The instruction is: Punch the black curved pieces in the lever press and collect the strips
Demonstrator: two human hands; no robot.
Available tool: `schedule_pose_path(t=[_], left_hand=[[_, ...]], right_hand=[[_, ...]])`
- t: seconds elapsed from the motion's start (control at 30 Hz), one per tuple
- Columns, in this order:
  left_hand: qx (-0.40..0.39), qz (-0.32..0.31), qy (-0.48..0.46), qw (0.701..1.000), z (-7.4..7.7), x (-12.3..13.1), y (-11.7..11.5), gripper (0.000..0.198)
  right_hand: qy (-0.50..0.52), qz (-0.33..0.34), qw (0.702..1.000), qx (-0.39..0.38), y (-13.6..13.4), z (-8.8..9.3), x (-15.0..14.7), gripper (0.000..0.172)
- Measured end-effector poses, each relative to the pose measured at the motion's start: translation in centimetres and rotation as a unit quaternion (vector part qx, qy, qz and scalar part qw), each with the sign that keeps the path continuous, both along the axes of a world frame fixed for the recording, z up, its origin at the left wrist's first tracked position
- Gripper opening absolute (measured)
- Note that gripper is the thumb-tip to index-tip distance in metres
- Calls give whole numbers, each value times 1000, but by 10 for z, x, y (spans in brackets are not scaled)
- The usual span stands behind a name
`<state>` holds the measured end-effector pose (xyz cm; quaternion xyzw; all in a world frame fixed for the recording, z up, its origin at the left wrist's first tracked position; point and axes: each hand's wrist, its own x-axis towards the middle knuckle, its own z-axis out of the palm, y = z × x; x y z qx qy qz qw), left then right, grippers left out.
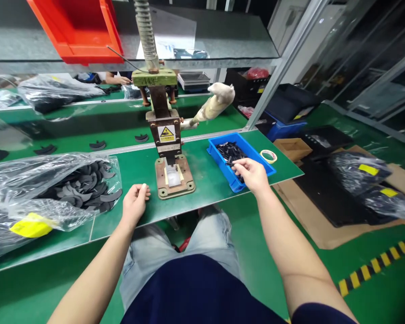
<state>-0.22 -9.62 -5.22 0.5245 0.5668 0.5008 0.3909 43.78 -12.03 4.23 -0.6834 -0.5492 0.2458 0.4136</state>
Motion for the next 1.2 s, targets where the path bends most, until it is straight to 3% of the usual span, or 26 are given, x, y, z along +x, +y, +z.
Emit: schedule_pose_path(t=[0.1, 0.23, 0.3, 0.4, 0.6, 0.97, 1.1, 1.2], left_hand=[[98, -58, 44, 993, 29, 26, -23, 29], [216, -232, 83, 945, 61, 60, -41, 38], [231, -275, 100, 928, 66, 67, -45, 34], [203, -270, 121, 933, 63, 66, -50, 24], [184, -240, 120, 945, 51, 54, -65, 24], [185, -235, 106, 948, 51, 50, -68, 21], [221, -240, 101, 940, 48, 43, -58, 16], [197, -227, 113, 947, 42, 33, -32, 11]], right_hand=[[112, 62, 992, 22, -21, -9, -55, 61], [226, 141, 964, -7, -40, -23, -124, 57], [266, 166, 949, -28, -44, -29, -148, 55], [313, 178, 932, -48, -47, -35, -170, 51], [358, 171, 915, -68, -52, -42, -183, 47], [355, 170, 915, -88, -53, -47, -188, 49], [328, 180, 924, -81, -51, -49, -190, 51], [296, 186, 936, -48, -38, -42, -179, 53]])
